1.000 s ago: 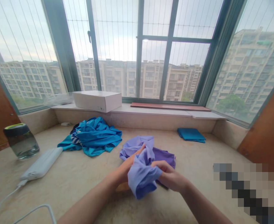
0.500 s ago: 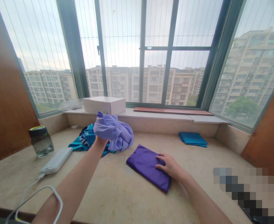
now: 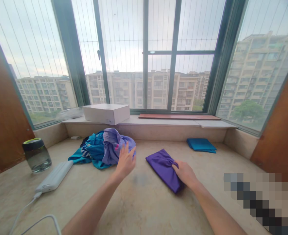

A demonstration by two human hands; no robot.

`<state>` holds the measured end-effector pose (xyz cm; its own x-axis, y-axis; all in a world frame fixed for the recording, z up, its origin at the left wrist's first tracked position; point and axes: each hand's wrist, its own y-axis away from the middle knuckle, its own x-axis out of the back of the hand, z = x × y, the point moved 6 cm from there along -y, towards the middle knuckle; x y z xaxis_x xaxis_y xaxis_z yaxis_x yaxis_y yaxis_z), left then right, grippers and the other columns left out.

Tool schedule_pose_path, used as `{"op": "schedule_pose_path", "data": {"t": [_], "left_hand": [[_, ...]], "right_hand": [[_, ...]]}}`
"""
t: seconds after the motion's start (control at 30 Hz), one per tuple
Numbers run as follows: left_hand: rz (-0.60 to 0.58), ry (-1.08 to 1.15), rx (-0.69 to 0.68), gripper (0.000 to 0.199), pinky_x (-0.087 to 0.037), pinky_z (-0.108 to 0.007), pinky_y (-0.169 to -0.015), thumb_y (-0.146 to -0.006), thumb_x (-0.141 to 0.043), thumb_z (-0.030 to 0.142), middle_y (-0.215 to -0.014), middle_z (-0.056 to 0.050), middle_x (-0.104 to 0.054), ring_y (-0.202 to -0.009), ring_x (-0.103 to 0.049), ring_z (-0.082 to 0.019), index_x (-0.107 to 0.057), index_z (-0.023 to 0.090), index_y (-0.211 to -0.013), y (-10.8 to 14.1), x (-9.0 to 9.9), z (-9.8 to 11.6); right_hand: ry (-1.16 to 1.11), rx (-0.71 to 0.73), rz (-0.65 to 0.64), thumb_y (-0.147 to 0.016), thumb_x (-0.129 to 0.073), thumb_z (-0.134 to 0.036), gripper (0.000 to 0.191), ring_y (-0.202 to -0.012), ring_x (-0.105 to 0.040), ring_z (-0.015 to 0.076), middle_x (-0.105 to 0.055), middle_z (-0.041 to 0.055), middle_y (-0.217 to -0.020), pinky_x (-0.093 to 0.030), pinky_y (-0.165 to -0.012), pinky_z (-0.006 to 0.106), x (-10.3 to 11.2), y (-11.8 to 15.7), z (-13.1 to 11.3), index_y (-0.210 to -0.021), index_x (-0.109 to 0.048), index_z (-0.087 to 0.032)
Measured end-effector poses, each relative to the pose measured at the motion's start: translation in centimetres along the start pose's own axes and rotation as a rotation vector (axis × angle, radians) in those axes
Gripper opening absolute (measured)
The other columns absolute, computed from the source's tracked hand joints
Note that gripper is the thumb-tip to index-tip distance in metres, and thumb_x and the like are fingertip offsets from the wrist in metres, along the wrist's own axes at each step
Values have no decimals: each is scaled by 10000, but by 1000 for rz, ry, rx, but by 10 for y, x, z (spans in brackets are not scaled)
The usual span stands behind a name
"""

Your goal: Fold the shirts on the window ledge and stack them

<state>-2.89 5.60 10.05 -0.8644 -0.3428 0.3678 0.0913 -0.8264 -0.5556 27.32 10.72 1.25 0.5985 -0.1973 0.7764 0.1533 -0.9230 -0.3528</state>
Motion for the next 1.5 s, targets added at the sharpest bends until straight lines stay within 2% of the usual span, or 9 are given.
{"op": "schedule_pose_path", "data": {"t": [0.2, 0.3, 0.43, 0.57, 0.73, 0.9, 1.13, 1.37, 1.5], "left_hand": [[-369, 154, 90, 541, -493, -490, -1029, -939, -509, 576, -1291, -174, -668, -1179, -640, -321, -660, 174, -1268, 38, -87, -27], [-484, 427, 193, 645, -518, -457, -1001, -945, -435, 661, -1384, -159, -619, -1191, -639, -304, -613, 184, -1340, 54, -96, -19], [-416, 425, 271, 548, -512, -418, -990, -881, -595, 623, -1183, -96, -732, -1102, -657, -299, -702, 184, -1190, 53, -80, -11], [-403, 387, 324, 416, -540, -362, -810, -814, -708, 555, -848, -59, -759, -827, -680, -263, -752, 149, -889, 51, -77, -19], [-294, 479, 436, 540, -546, -366, -809, -838, -610, 685, -815, -53, -754, -798, -686, -258, -745, 163, -857, 53, -76, -29], [-348, 694, 487, 611, -463, -464, -1069, -851, -546, 740, -1020, -78, -783, -1116, -675, -309, -751, 208, -1070, 59, -78, -19], [-434, 861, 501, 750, -444, -520, -1102, -860, -449, 802, -1111, -118, -769, -1225, -633, -323, -715, 185, -1193, 61, -85, -17], [-26, 1063, 502, 632, -510, -479, -1054, -942, -457, 688, -1177, -134, -746, -1203, -650, -311, -689, 151, -1182, 26, -49, -26], [-28, 1089, 455, 638, -523, -454, -1044, -933, -468, 697, -1157, -123, -751, -1188, -659, -299, -683, 156, -1194, 20, -46, -18]], "right_hand": [[-394, 23, 347, -991, -470, -438, 384, -1039, -681, 285, -745, 142, -1080, -517, -933, 413, 32, 4, -31, -1121, -710, -169], [-464, 359, 124, -998, -512, -373, 299, -1057, -654, 247, -722, 112, -1101, -510, -954, 381, 21, 23, -84, -1132, -730, -218], [-265, 718, -292, -912, -670, -317, 197, -1225, -562, 273, -671, 77, -1243, -383, -1117, 454, -10, 63, -138, -1078, -774, -291], [-312, 724, -431, -951, -622, -352, 247, -1127, -628, 240, -711, 67, -1164, -420, -1092, 418, -20, 68, -144, -1146, -750, -268], [-360, 460, -204, -970, -554, -253, 318, -1190, -606, 251, -659, 103, -1266, -461, -1067, 415, -11, 37, -103, -1266, -667, -230], [-341, 287, -145, -844, -723, -253, 655, -1083, -630, 249, -630, 90, -1252, -509, -978, 412, -20, 25, -75, -1456, -489, -240], [-310, 321, -24, -976, -540, -313, 244, -825, -640, 227, -692, 56, -882, -505, -779, 342, -6, 22, -84, -1025, -755, -210], [-376, 103, 581, -966, -528, -473, 339, -775, -620, 217, -698, 75, -918, -504, -744, 342, 65, 15, -37, -1051, -691, -187], [-469, 213, 803, -948, -569, -432, 246, -948, -670, 254, -708, 80, -1005, -515, -882, 404, 80, 37, -50, -1065, -651, -231]]}}
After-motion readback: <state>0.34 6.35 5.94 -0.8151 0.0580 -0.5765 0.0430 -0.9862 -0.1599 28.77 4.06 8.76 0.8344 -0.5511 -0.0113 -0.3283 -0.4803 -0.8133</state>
